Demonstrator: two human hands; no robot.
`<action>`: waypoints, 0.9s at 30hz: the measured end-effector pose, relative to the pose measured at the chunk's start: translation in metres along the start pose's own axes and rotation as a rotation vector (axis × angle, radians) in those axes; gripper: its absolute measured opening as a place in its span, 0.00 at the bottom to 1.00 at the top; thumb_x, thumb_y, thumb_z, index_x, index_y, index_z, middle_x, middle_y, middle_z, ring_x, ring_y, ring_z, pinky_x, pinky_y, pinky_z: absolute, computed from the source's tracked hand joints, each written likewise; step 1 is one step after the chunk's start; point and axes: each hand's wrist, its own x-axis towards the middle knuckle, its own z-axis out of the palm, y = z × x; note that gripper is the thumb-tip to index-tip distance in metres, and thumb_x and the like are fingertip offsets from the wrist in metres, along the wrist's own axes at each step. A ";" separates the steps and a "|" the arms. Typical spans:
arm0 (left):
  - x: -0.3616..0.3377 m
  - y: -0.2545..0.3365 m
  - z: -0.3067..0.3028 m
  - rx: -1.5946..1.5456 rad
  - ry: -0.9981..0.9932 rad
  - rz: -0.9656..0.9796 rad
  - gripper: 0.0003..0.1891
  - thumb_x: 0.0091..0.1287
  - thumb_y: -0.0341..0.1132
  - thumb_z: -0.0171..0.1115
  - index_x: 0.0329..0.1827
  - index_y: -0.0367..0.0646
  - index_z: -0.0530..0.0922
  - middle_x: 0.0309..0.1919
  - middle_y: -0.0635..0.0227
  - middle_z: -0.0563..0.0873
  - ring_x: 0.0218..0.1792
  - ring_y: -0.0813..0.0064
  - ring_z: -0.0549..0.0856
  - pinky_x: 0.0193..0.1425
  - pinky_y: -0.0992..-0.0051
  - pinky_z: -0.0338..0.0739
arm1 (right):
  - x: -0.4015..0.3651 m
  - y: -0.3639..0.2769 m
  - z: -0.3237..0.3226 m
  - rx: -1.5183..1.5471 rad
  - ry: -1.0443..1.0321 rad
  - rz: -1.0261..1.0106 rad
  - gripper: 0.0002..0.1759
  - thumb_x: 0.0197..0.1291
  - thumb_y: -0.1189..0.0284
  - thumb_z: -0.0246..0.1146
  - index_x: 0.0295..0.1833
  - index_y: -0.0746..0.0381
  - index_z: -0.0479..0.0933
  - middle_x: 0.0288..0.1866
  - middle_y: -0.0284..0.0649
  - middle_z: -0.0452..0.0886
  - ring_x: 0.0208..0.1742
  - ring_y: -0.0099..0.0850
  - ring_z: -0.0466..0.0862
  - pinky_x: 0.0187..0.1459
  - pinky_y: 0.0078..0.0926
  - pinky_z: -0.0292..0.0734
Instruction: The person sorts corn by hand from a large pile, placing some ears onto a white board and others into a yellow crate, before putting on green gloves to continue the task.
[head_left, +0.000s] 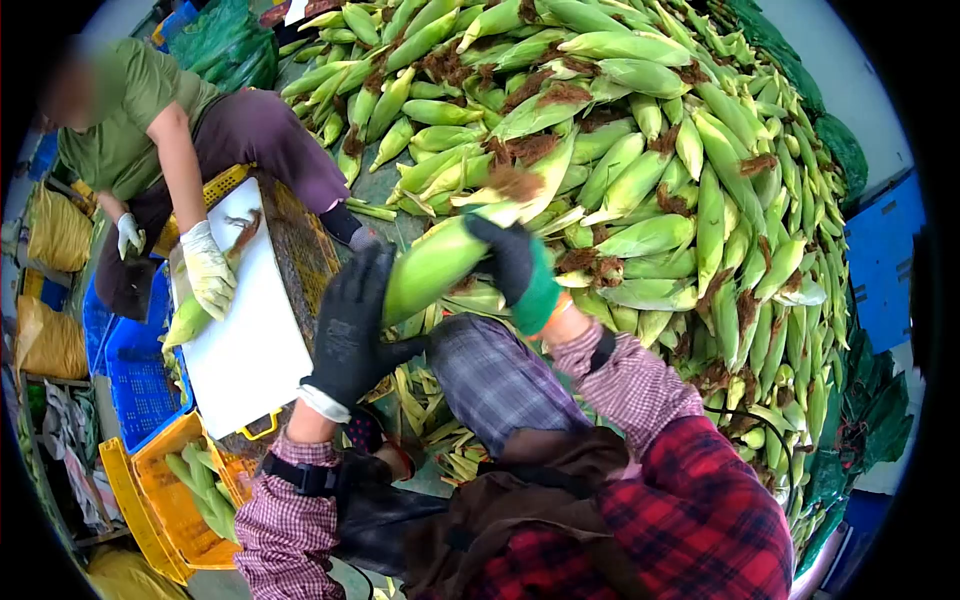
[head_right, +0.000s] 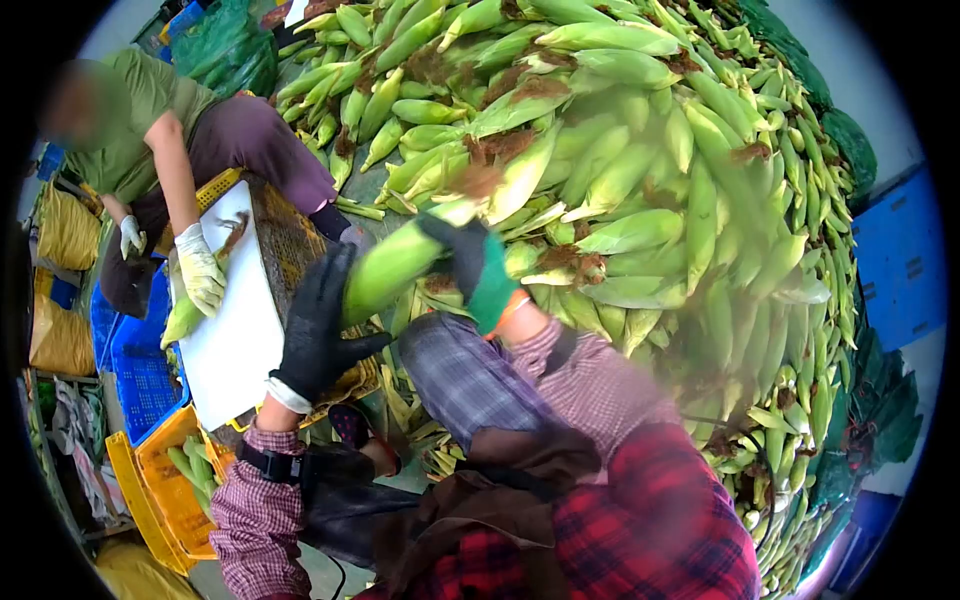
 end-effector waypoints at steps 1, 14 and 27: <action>-0.003 -0.006 0.000 -0.016 -0.007 -0.064 0.49 0.48 0.37 0.83 0.78 0.44 0.70 0.68 0.48 0.79 0.69 0.45 0.77 0.74 0.53 0.71 | -0.007 -0.002 0.022 0.098 -0.038 0.121 0.22 0.73 0.60 0.64 0.62 0.65 0.80 0.54 0.43 0.85 0.51 0.33 0.87 0.50 0.33 0.87; -0.111 -0.144 -0.080 0.529 0.042 -0.407 0.47 0.39 0.26 0.79 0.72 0.48 0.75 0.53 0.53 0.86 0.54 0.47 0.85 0.58 0.53 0.79 | 0.188 0.032 -0.178 -0.884 0.582 -0.060 0.45 0.60 0.55 0.77 0.71 0.76 0.71 0.64 0.54 0.84 0.61 0.47 0.85 0.62 0.38 0.79; -0.051 -0.123 -0.027 -0.485 -0.023 -0.564 0.36 0.71 0.34 0.72 0.81 0.42 0.67 0.73 0.58 0.78 0.72 0.65 0.77 0.78 0.65 0.70 | -0.009 0.050 -0.012 0.743 -0.507 0.280 0.45 0.46 0.82 0.64 0.76 0.68 0.68 0.69 0.53 0.81 0.70 0.55 0.78 0.77 0.55 0.68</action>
